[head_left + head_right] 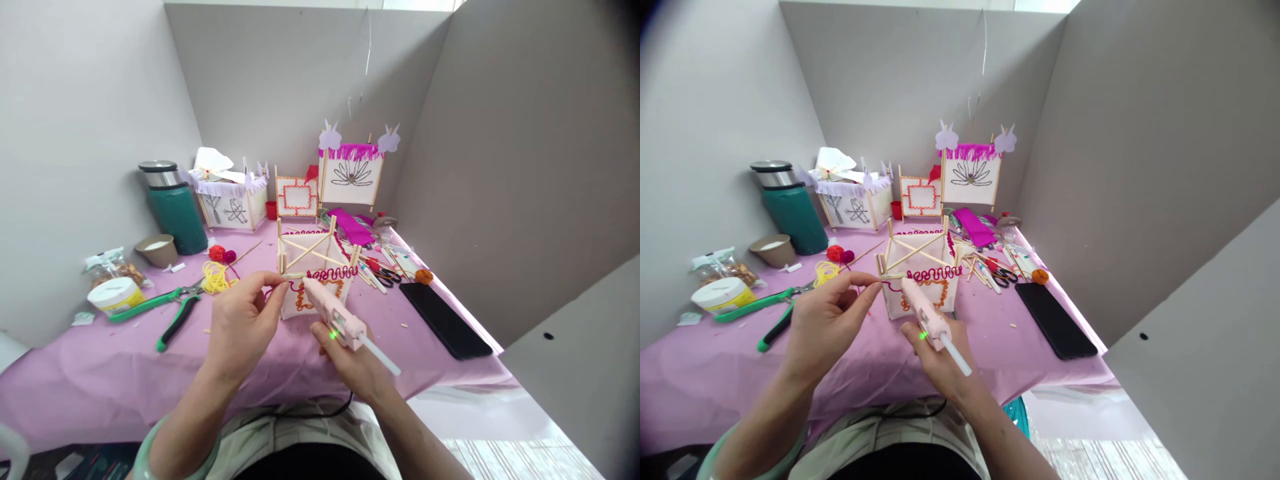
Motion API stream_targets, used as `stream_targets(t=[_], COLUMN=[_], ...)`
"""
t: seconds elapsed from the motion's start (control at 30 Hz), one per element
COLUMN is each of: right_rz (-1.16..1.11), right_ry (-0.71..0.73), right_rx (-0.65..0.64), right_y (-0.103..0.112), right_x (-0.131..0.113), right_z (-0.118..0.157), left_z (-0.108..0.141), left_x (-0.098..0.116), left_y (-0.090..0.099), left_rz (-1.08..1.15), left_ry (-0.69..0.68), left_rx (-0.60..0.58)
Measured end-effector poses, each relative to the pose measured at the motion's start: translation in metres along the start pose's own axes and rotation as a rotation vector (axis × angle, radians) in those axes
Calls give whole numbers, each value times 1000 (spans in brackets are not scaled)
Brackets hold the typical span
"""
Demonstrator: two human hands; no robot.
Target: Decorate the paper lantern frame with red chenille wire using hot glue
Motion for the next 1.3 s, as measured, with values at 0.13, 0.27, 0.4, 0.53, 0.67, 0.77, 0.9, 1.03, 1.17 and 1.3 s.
stream_targets(t=[0.13,0.27,0.4,0.53,0.67,0.77,0.9,1.03,1.17,1.3], right_rz=[23,20,16,37,57,67,65,60,64,23], right_ry=[4,7,-14,7,32,54,27,13,36,6], right_rx=[3,15,25,50,39,57,87,94,64,67], right_y=[-2,-1,1,1,-2,-1,3,4,1,5], right_x=[0,-1,-1,-3,-5,-7,-4,-2,-4,1], right_z=[0,0,1,2,2,3,3,4,4,4], left_z=[-1,-2,-3,-4,-6,-7,-7,-8,-10,-16], left_x=[-3,-1,0,-1,-1,1,3,3,3,8], left_y=[-6,-6,-4,-5,-4,-2,-1,-1,-3,-2], left_rz=[124,108,77,56,30,10,-20,-31,-39,-61], left_ry=[54,30,3,-1,-17,-29,-45,-50,-57,-90], left_rx=[-54,-66,-56,-64,-58,-52,-52,-46,-59,-50])
Point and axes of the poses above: each hand's wrist, its own z-axis away from the middle knuckle, its own y-axis out of the back of the hand, x = y × z, the point moved 7 cm from there along -z, towards the middle knuckle, and after that the axes turned 15 degrees about -y, right-handed, at the moved point
